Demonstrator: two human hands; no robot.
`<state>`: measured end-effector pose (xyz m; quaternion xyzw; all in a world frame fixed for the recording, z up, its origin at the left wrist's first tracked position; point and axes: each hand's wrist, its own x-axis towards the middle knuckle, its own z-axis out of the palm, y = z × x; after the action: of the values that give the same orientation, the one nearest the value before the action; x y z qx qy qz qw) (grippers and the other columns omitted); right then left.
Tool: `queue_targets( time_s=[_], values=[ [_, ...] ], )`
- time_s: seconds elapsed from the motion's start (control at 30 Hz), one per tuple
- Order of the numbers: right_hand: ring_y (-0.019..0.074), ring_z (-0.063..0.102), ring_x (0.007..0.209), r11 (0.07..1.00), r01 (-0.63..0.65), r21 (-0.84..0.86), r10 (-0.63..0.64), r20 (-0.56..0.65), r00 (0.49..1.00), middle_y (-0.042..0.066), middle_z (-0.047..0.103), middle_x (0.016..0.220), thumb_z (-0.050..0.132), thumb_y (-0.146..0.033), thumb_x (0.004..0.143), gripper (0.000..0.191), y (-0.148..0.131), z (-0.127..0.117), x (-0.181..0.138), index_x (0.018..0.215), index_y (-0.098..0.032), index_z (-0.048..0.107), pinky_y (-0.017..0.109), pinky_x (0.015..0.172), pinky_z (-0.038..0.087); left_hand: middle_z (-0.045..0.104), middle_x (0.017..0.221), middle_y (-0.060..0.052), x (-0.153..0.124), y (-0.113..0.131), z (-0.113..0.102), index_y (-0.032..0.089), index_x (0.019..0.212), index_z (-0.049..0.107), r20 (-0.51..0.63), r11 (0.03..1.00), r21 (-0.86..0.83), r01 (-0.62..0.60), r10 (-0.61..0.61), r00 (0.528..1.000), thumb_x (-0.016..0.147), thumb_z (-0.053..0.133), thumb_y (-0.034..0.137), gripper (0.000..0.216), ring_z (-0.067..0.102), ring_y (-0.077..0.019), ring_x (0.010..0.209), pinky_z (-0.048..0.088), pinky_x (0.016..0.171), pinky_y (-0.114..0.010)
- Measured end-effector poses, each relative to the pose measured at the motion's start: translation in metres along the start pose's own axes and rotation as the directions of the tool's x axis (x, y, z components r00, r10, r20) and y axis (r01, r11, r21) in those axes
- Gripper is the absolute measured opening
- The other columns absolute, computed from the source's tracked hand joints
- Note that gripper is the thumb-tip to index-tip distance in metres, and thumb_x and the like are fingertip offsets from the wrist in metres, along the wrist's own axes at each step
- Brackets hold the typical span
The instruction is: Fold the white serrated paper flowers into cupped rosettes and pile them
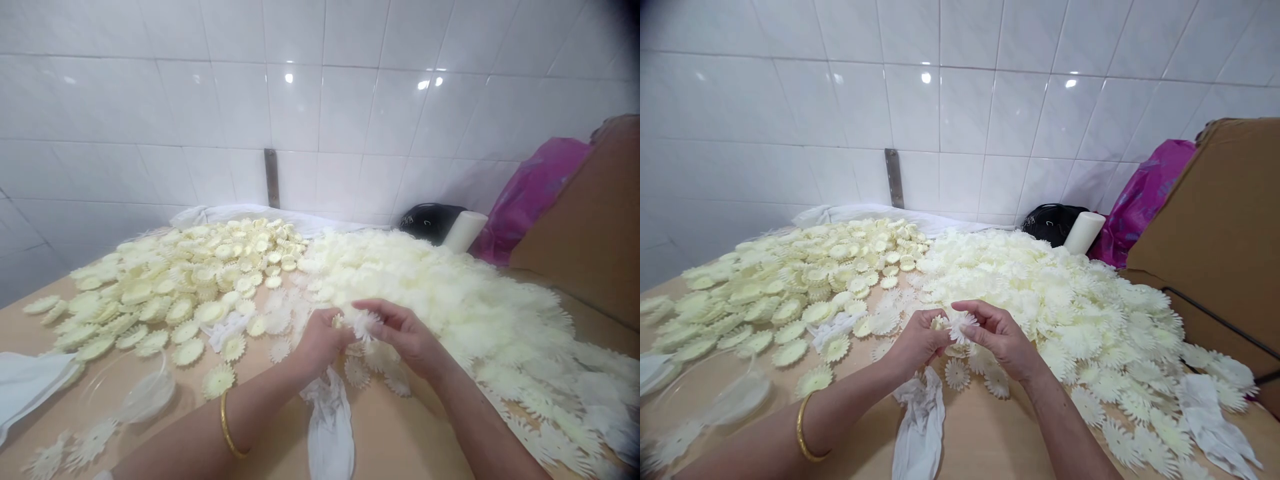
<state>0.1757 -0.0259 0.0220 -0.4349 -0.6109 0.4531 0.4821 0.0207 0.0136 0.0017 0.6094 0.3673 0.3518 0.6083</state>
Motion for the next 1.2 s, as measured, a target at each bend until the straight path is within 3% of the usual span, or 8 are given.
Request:
queue_targets(
  time_s=[0.07, 0.23, 0.43, 0.6, 0.77, 0.97, 1.1, 1.2],
  values=[
    [0.0155, 0.053, 0.072, 0.998, -0.001, -0.063, 0.001, -0.005, 1.000, 0.001, 0.057, 0.076, 0.060, -0.032, 0.071, 0.031, 0.000, 0.002, 0.001, 0.100, -0.021, 0.061, 0.029, 0.069, 0.043, 0.040, 0.044, 0.006, -0.001, 0.002, 0.002, 0.015, 0.056, 0.047, 0.024, 1.000, 0.018, -0.024, 0.024, 0.999, 0.061, 0.058, 0.018, 0.012, 0.031, -0.0036, 0.038, 0.022, 0.039, -0.018],
    [0.0120, 0.047, 0.061, 0.987, 0.027, -0.158, -0.031, -0.026, 0.999, -0.001, 0.051, 0.062, 0.056, -0.033, 0.074, 0.018, 0.001, 0.006, 0.004, 0.065, -0.017, 0.055, 0.025, 0.059, 0.039, 0.039, 0.048, 0.007, -0.005, 0.007, 0.007, 0.014, 0.059, 0.049, 0.057, 1.000, -0.018, -0.018, 0.019, 0.998, 0.060, 0.063, 0.023, 0.016, 0.033, -0.0038, 0.041, 0.024, 0.041, -0.018],
    [0.0103, 0.038, 0.056, 0.970, 0.055, -0.238, -0.106, -0.209, 0.972, -0.004, 0.040, 0.058, 0.046, -0.037, 0.080, 0.027, 0.006, 0.013, 0.005, 0.061, -0.018, 0.042, 0.022, 0.053, 0.034, 0.039, 0.045, 0.007, -0.003, 0.010, 0.007, 0.017, 0.064, 0.046, 0.090, 0.994, -0.109, 0.003, 0.007, 0.996, 0.062, 0.064, 0.038, 0.029, 0.030, -0.0037, 0.037, 0.022, 0.037, -0.019],
    [0.0106, 0.036, 0.054, 0.927, 0.046, -0.373, -0.219, -0.437, 0.872, -0.004, 0.039, 0.056, 0.043, -0.039, 0.081, 0.029, 0.009, 0.016, 0.007, 0.060, -0.019, 0.039, 0.022, 0.051, 0.032, 0.038, 0.046, 0.007, 0.000, 0.010, 0.008, 0.017, 0.064, 0.042, 0.025, 0.986, -0.164, 0.021, -0.017, 1.000, 0.066, 0.060, 0.046, 0.033, 0.026, -0.0031, 0.037, 0.017, 0.037, -0.018],
    [0.0105, 0.039, 0.047, 0.912, -0.122, -0.393, -0.224, -0.723, 0.654, -0.003, 0.046, 0.049, 0.046, -0.045, 0.079, 0.036, 0.010, -0.014, 0.009, 0.055, -0.019, 0.041, 0.022, 0.046, 0.031, 0.042, 0.050, 0.005, -0.002, 0.010, 0.006, 0.017, 0.065, 0.042, 0.035, 0.977, -0.197, 0.084, -0.079, 0.996, 0.070, 0.055, 0.048, 0.034, 0.029, -0.0029, 0.038, 0.018, 0.039, -0.017],
    [0.0096, 0.036, 0.041, 0.929, -0.139, -0.344, -0.186, -0.756, 0.627, -0.005, 0.040, 0.042, 0.052, -0.050, 0.073, 0.038, 0.009, -0.030, 0.009, 0.054, -0.020, 0.041, 0.022, 0.042, 0.031, 0.050, 0.062, 0.001, -0.005, 0.015, 0.007, 0.018, 0.092, 0.049, 0.194, 0.939, -0.297, 0.172, -0.117, 0.974, 0.076, 0.050, 0.039, 0.027, 0.044, -0.0071, 0.047, 0.034, 0.046, -0.020],
    [0.0098, 0.036, 0.042, 0.903, -0.154, -0.400, -0.238, -0.767, 0.596, -0.005, 0.040, 0.044, 0.046, -0.046, 0.078, 0.035, 0.013, -0.029, 0.009, 0.056, -0.019, 0.042, 0.022, 0.042, 0.030, 0.047, 0.054, 0.004, -0.004, 0.010, 0.005, 0.016, 0.078, 0.050, 0.173, 0.963, -0.236, 0.131, -0.091, 0.981, 0.073, 0.053, 0.039, 0.024, 0.035, -0.0039, 0.038, 0.025, 0.038, -0.018],
    [0.0114, 0.042, 0.045, 0.896, -0.147, -0.420, -0.264, -0.768, 0.584, -0.005, 0.046, 0.050, 0.053, -0.041, 0.074, 0.024, 0.015, -0.028, 0.010, 0.078, -0.018, 0.049, 0.024, 0.047, 0.035, 0.045, 0.050, 0.005, -0.001, 0.005, 0.003, 0.016, 0.076, 0.049, 0.127, 0.964, -0.233, 0.129, -0.101, 0.987, 0.071, 0.054, 0.042, 0.027, 0.030, -0.0033, 0.033, 0.021, 0.035, -0.018]
  ],
)
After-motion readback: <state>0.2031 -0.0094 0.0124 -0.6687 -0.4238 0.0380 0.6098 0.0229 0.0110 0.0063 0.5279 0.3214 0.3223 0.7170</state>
